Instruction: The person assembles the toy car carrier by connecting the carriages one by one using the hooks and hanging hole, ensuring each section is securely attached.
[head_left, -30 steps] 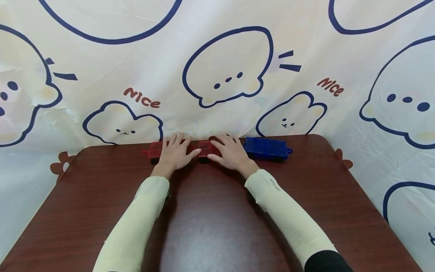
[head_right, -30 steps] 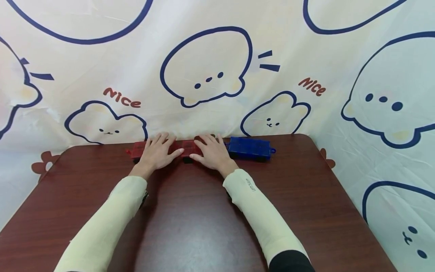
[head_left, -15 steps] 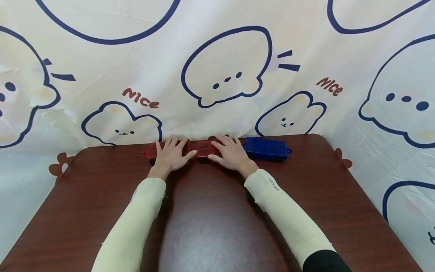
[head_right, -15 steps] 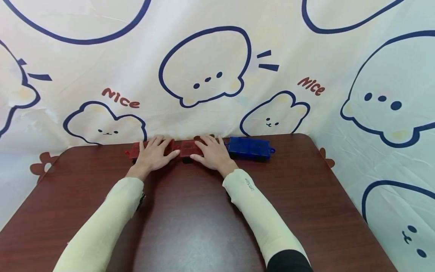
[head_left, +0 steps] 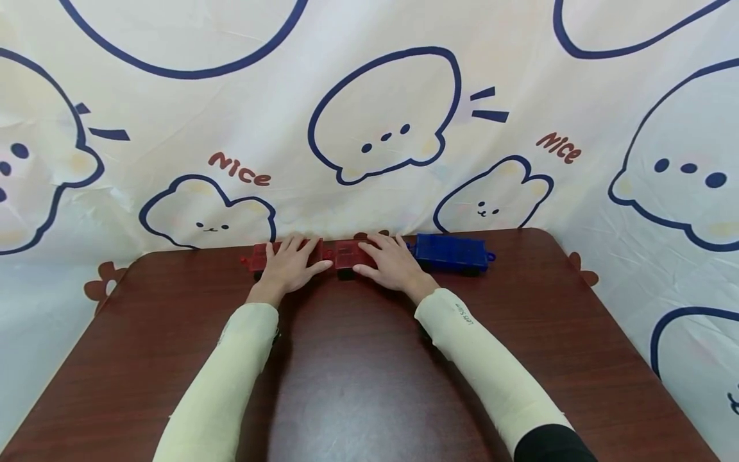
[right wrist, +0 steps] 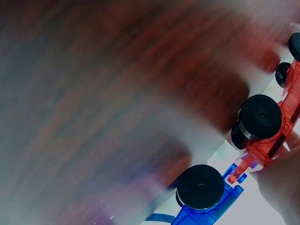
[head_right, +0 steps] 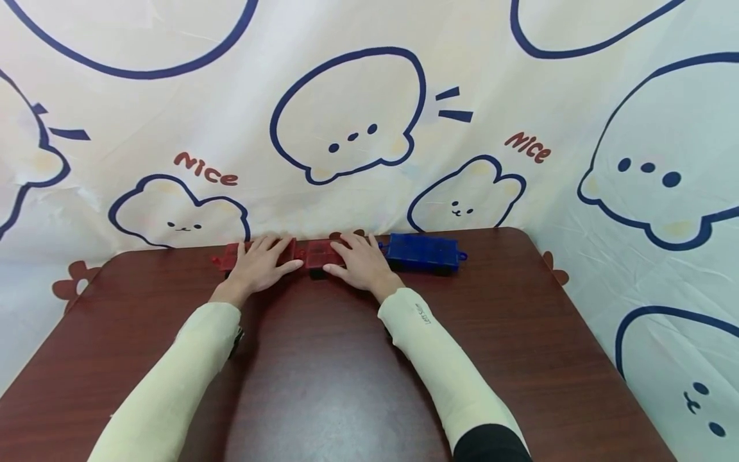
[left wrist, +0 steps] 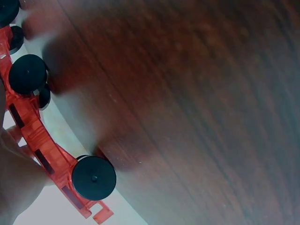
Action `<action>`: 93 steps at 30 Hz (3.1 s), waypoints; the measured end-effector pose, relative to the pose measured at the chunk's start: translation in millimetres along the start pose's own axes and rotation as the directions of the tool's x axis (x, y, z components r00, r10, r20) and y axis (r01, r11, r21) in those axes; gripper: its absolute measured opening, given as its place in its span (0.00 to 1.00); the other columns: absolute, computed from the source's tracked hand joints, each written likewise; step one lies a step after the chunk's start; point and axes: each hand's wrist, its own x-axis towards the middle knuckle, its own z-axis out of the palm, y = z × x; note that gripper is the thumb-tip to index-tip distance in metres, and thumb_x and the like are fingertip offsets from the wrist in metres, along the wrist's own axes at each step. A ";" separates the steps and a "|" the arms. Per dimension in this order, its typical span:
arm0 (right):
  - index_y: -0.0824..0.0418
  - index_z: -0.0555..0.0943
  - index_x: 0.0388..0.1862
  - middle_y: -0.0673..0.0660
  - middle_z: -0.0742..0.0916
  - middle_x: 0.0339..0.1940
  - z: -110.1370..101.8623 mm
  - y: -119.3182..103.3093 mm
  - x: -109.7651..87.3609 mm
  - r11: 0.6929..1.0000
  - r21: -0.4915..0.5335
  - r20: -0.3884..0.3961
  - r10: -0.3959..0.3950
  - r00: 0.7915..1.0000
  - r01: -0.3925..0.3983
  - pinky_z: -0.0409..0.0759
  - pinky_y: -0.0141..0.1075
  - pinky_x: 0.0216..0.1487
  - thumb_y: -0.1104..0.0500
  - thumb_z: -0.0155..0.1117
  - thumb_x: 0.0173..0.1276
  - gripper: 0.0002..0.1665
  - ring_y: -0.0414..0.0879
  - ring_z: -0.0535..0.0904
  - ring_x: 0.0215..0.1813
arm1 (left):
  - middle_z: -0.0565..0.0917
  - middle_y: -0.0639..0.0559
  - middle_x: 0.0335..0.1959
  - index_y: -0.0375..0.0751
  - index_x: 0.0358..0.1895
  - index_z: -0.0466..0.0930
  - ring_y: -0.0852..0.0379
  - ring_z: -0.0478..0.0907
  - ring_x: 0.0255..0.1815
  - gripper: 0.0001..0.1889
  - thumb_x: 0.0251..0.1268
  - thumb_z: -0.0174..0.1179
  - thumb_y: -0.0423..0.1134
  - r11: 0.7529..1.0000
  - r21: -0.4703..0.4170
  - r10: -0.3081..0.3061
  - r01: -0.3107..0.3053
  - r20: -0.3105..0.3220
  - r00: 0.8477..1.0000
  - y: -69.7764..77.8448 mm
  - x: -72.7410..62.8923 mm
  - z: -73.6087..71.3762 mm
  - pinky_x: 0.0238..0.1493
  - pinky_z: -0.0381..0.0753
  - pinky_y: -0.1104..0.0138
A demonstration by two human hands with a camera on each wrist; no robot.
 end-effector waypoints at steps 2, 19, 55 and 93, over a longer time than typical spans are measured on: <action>0.49 0.65 0.80 0.56 0.65 0.80 0.5 0.2 0.0 1.000 0.000 0.002 0.001 1.000 -0.001 0.44 0.58 0.79 0.30 0.49 0.75 0.42 0.55 0.58 0.79 | 0.59 0.37 0.77 0.46 0.81 0.56 0.36 0.49 0.79 0.44 0.72 0.47 0.70 1.000 -0.001 0.008 -0.008 -0.002 1.000 -0.9 -0.5 0.8 0.70 0.37 0.28; 0.50 0.67 0.79 0.57 0.66 0.79 1.3 0.1 2.1 1.000 0.028 -0.008 0.009 1.000 -0.009 0.44 0.57 0.79 0.30 0.51 0.74 0.42 0.55 0.58 0.79 | 0.62 0.37 0.75 0.46 0.80 0.58 0.34 0.51 0.77 0.42 0.72 0.52 0.67 0.996 -0.083 0.010 -0.013 -0.045 0.999 -3.4 -0.4 -0.3 0.69 0.36 0.27; 0.49 0.65 0.80 0.56 0.65 0.80 1.5 3.2 8.7 0.999 0.034 0.018 0.021 1.000 -0.022 0.43 0.56 0.79 0.28 0.49 0.74 0.44 0.54 0.57 0.79 | 0.64 0.40 0.73 0.45 0.79 0.60 0.36 0.53 0.76 0.42 0.70 0.54 0.66 0.990 -0.125 0.051 -0.060 -0.071 0.996 -7.8 -4.5 -2.6 0.70 0.39 0.27; 0.49 0.66 0.80 0.56 0.66 0.79 0.6 5.0 9.5 0.998 0.046 0.011 0.031 0.999 -0.032 0.45 0.56 0.79 0.29 0.51 0.73 0.43 0.54 0.58 0.79 | 0.64 0.39 0.73 0.44 0.79 0.60 0.36 0.53 0.77 0.42 0.70 0.57 0.65 0.991 -0.114 0.054 -0.062 -0.071 0.996 -8.8 -9.9 -4.2 0.70 0.37 0.27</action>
